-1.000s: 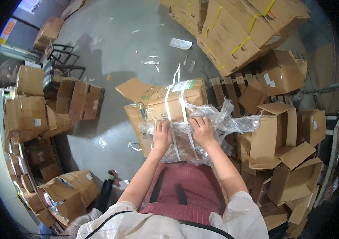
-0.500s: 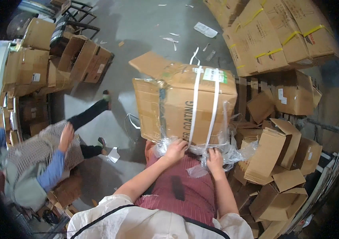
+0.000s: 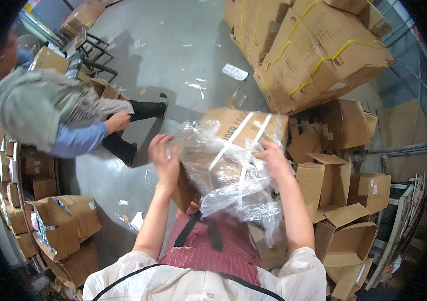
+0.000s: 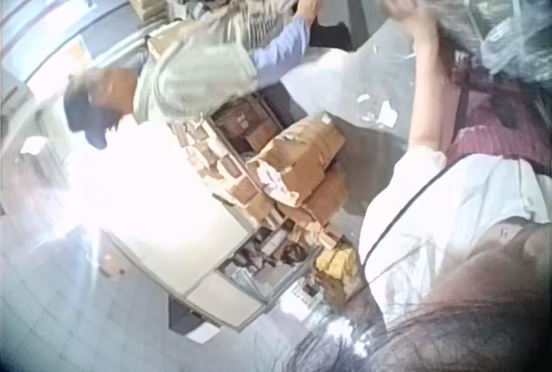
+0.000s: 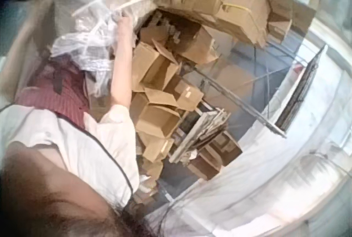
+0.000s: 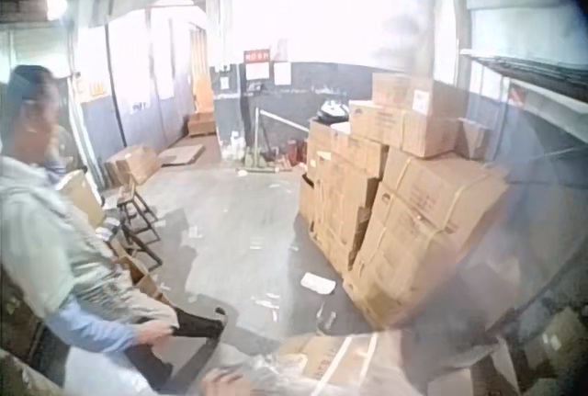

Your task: The person wraps a cardboard box with plastic film and secures it with white plastic straps by hand while moving around other boxes on a floor.

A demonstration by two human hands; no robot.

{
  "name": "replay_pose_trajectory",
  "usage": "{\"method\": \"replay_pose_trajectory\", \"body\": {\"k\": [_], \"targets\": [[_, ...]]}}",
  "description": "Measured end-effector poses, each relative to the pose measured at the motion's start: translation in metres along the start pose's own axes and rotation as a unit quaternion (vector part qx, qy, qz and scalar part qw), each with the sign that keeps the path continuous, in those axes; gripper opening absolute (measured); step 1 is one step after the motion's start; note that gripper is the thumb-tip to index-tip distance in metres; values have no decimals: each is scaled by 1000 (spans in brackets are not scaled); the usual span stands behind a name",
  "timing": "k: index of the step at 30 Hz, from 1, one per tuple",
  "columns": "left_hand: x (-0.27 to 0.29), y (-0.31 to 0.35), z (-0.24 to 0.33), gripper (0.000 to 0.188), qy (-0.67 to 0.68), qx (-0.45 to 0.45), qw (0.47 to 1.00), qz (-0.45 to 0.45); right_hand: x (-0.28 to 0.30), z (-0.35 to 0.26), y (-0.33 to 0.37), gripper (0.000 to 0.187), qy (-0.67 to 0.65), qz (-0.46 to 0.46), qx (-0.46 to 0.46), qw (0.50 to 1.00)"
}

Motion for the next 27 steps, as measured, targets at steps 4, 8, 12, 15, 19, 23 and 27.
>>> {"method": "replay_pose_trajectory", "body": {"k": [4, 8, 12, 15, 19, 23, 27], "targets": [[20, 42, -61, 38, 62, 137, 989, -12, 20, 15, 14, 41, -29, -20, -52, 998], [-12, 65, -84, 60, 146, 202, 949, -191, 10, 59, 26, 46, -115, -54, -81, 989], [-24, 68, -105, 57, 102, 113, 924, -350, 23, 87, 28, 46, -86, 10, -113, 990], [-3, 15, -115, 34, 166, 142, 900, -378, 51, 51, 67, 49, -13, 101, -108, 989], [-21, -59, -72, 40, 231, 104, 904, -344, 125, 9, 82, 46, 431, 465, -5, 774], [-89, -73, -54, 49, 257, 114, 910, -304, 45, -3, 97, 48, 419, 464, 311, 716], [-136, -72, -24, 52, 214, 86, 917, -324, -51, 102, 96, 51, 531, 336, 308, 714]]}}
Point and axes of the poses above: each hand's wrist, its own y-axis away from the middle knuckle, its own x-axis out of the back of the hand, z = x × y, the point moved 6 cm from there along -y, towards the middle knuckle, and after that the axes turned 12 degrees about -x, right-handed, at the moved point
